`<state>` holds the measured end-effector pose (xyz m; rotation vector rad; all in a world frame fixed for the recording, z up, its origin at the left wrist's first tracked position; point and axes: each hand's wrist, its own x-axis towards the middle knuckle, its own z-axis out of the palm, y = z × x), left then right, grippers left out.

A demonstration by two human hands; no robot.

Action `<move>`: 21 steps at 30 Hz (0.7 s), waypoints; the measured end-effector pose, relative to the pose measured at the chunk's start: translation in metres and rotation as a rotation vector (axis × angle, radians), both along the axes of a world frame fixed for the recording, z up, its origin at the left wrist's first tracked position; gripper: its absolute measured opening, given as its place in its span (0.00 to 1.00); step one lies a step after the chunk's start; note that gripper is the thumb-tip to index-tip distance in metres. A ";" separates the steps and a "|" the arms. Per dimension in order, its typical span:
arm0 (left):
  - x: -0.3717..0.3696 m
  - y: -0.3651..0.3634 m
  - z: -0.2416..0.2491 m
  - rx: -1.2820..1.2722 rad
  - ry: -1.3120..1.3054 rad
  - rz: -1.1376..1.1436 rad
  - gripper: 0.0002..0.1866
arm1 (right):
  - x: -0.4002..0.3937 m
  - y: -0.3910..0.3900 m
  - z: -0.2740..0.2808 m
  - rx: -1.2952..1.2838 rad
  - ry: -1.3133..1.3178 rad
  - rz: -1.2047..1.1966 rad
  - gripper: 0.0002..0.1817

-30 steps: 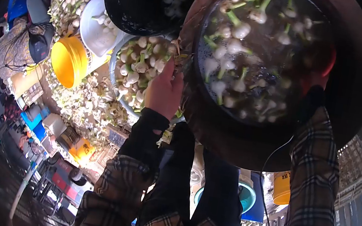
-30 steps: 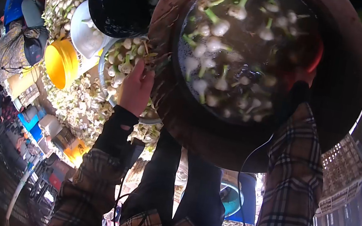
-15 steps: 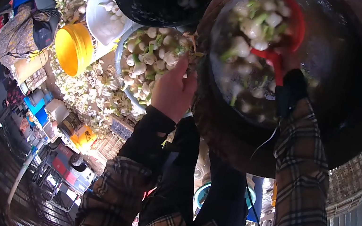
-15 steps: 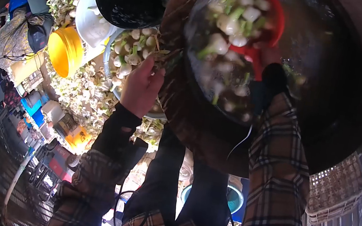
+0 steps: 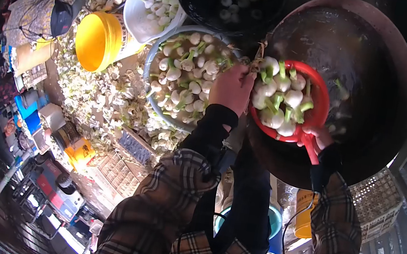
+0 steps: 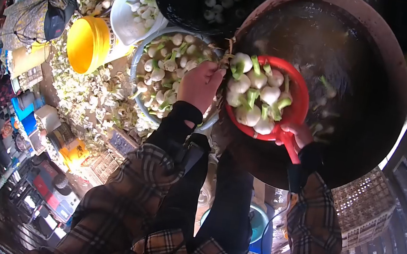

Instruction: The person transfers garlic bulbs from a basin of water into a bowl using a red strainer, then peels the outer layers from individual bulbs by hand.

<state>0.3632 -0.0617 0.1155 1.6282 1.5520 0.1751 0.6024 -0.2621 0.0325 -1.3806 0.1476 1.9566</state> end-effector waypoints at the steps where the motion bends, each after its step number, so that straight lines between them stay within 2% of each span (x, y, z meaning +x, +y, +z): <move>1: -0.006 0.001 0.003 -0.080 -0.084 0.066 0.17 | 0.000 -0.002 0.016 0.030 0.005 0.007 0.29; 3: -0.023 -0.002 0.004 -0.062 -0.134 0.066 0.14 | -0.005 -0.005 0.045 0.016 -0.015 -0.002 0.30; 5: -0.047 -0.010 0.015 -0.237 -0.323 0.036 0.11 | -0.011 -0.010 0.071 0.010 -0.105 -0.023 0.30; 7: -0.074 -0.024 0.028 -0.255 -0.381 0.068 0.10 | -0.021 -0.012 0.100 0.005 -0.138 -0.020 0.31; 9: -0.101 -0.039 0.042 -0.369 -0.538 0.277 0.11 | -0.035 -0.007 0.145 0.068 -0.189 -0.046 0.31; 13: -0.153 -0.056 0.064 -0.383 -0.551 0.422 0.14 | -0.092 0.003 0.210 0.114 -0.325 -0.023 0.32; 14: -0.168 -0.058 0.065 -0.465 -0.556 0.414 0.21 | -0.121 0.010 0.222 0.136 -0.451 -0.068 0.32; 15: -0.182 -0.062 0.061 -0.457 -0.563 0.414 0.21 | -0.141 0.007 0.214 0.254 -0.534 -0.104 0.35; 16: -0.195 -0.067 0.053 -0.518 -0.597 0.543 0.23 | -0.156 -0.002 0.190 0.432 -0.785 0.037 0.36; 17: -0.207 -0.070 0.049 -0.583 -0.628 0.671 0.24 | -0.190 0.023 0.210 0.361 -0.924 0.091 0.37; 18: -0.217 -0.069 0.048 -0.610 -0.553 0.673 0.26 | -0.216 0.042 0.217 0.522 -1.361 0.350 0.40; 19: -0.225 -0.073 0.047 -0.609 -0.552 0.671 0.26 | -0.245 0.054 0.220 0.432 -1.331 0.311 0.43; 20: -0.232 -0.078 0.047 -0.611 -0.545 0.698 0.26 | -0.263 0.059 0.210 0.477 -1.445 0.397 0.45; 21: -0.241 -0.080 0.044 -0.609 -0.534 0.727 0.25 | -0.276 0.066 0.204 0.480 -1.436 0.387 0.45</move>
